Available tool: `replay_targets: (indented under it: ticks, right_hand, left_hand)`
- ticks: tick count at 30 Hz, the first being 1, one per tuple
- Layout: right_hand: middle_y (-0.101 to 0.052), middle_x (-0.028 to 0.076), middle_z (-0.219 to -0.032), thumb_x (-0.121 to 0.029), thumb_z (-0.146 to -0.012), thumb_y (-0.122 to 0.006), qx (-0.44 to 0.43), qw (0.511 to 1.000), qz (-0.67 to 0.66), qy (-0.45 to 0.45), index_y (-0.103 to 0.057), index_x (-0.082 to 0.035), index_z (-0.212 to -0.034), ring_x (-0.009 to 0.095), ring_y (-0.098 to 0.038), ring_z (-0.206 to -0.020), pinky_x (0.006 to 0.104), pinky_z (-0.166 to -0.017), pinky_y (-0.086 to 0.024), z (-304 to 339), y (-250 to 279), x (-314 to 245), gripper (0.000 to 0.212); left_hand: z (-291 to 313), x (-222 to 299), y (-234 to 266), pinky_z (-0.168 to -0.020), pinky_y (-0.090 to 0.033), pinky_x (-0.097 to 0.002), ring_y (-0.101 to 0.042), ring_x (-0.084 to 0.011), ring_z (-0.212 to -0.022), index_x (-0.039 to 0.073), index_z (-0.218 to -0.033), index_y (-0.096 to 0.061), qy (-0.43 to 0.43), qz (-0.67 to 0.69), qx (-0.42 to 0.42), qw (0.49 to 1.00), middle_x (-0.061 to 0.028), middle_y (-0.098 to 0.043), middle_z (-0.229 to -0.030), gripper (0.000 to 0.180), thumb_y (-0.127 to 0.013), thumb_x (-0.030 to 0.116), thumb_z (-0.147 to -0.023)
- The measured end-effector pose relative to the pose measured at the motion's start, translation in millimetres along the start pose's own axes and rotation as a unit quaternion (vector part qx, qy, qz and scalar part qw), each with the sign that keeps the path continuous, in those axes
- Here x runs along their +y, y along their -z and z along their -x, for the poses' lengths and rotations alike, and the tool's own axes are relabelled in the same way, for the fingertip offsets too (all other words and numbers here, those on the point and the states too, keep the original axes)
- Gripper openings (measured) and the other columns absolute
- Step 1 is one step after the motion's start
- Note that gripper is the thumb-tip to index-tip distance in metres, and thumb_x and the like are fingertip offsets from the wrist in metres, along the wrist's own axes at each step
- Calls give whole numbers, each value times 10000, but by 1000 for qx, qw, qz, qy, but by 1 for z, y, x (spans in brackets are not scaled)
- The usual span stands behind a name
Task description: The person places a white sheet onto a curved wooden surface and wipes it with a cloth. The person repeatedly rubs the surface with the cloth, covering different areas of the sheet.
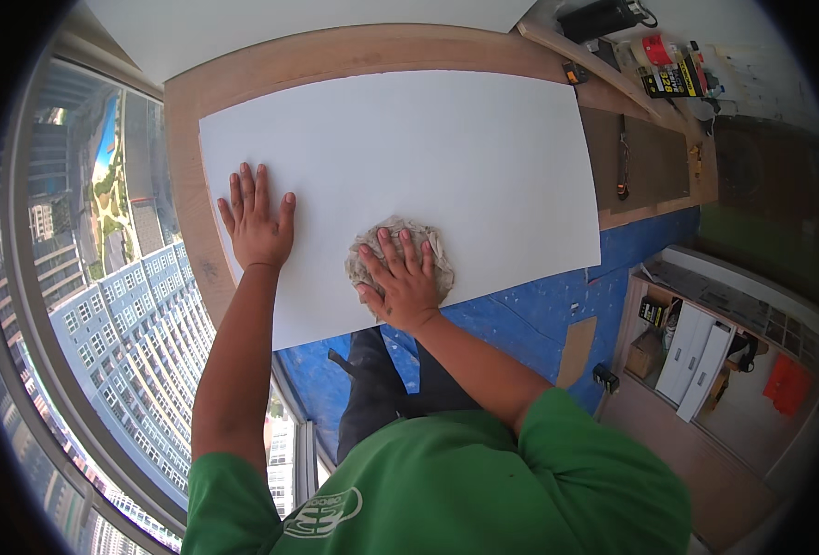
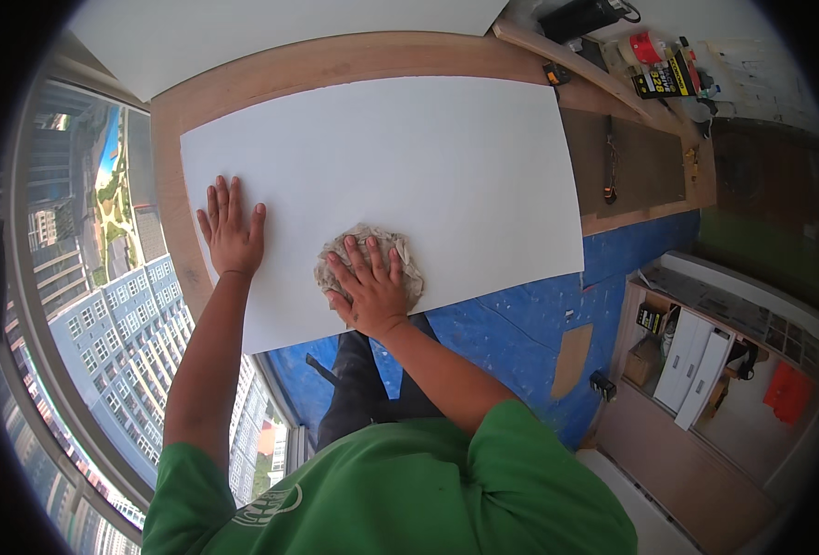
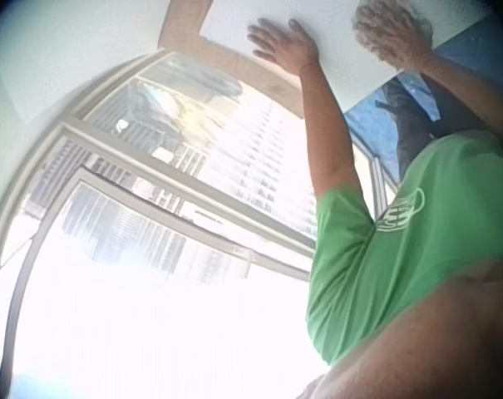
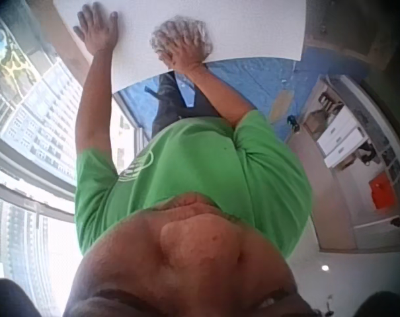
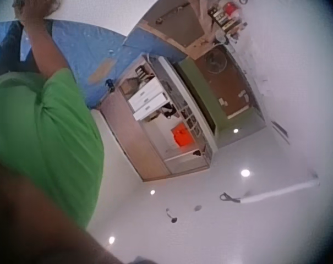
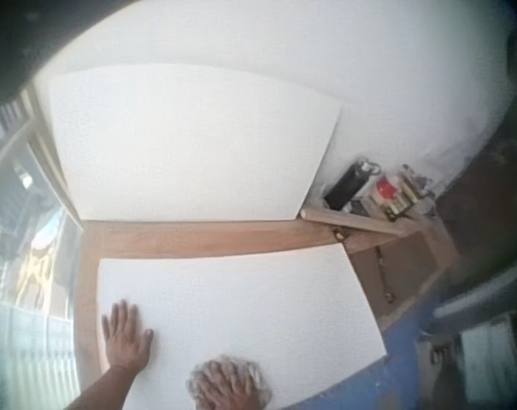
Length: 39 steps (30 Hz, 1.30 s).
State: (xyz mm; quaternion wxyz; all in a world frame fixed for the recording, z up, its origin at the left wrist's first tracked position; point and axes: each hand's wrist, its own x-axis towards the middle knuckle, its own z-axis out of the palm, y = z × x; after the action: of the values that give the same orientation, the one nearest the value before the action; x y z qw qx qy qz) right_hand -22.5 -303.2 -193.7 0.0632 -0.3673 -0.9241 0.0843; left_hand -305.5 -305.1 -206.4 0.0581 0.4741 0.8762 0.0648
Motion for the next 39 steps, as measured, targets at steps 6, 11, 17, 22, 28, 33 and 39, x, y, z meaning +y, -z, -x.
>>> replay_targets:
  ticks: [6,11,17,22,28,33,39]
  right_hand:
    - [-226,99,-1727,-593,-1004,-502,-25,974,75,-211,-354,-269,-1629,400,-163,-1583,652,-1243,-92,-4,36,210,719]
    - [-195,44,-1742,-647,-1024,-402,-21,952,125,-278,-272,-321,-1652,328,-138,-1602,575,-1280,-93,-49,55,336,719]
    - [-202,93,-1735,-621,-1039,-389,6,937,142,-318,-289,-263,-1651,358,-161,-1593,599,-1269,-117,-62,47,340,716]
    - [-195,87,-1739,-564,-1025,-451,-23,982,21,-187,-322,-256,-1643,380,-132,-1594,652,-1250,-36,-21,11,137,702]
    - [-237,63,-1729,-566,-1003,-509,4,996,-16,-88,-368,-303,-1621,363,-168,-1589,635,-1252,-55,52,19,95,686]
    - [-171,144,-1735,-598,-1047,-414,-13,939,72,-336,-313,-278,-1644,434,-115,-1586,659,-1244,-74,71,50,280,685]
    - [-114,181,-1737,-635,-1054,-363,-19,897,56,-438,-258,-268,-1663,478,-55,-1583,674,-1239,-66,72,45,283,719]
  left_hand:
    - [-2,-1,-7,-1303,-11,-475,-125,-232,-1615,217,-1657,-280,-7,-11,4,1000,-42,-212,-1738,700,-338,584,-1064]
    - [-3,1,-10,-1299,-18,-484,-125,-238,-1615,212,-1660,-271,-2,-37,3,999,-52,-208,-1739,709,-329,592,-1064]
    - [-4,1,-15,-1296,-40,-503,-131,-251,-1614,211,-1660,-271,-10,-40,19,999,-57,-211,-1738,710,-343,588,-1062]
    - [-5,0,-16,-1296,-48,-503,-142,-254,-1612,220,-1659,-273,-2,-44,18,999,-50,-214,-1738,703,-362,576,-1059]
    - [-7,-4,-17,-1297,-37,-495,-145,-243,-1612,224,-1660,-271,-6,-45,19,999,-41,-206,-1741,695,-368,559,-1058]
    - [-6,-5,-23,-1295,-38,-490,-153,-241,-1611,216,-1658,-279,-11,-44,30,999,-45,-213,-1740,695,-361,558,-1059]
    - [-7,-5,-20,-1293,-45,-498,-153,-249,-1611,210,-1658,-281,-9,-54,24,998,-54,-216,-1739,699,-353,565,-1061]
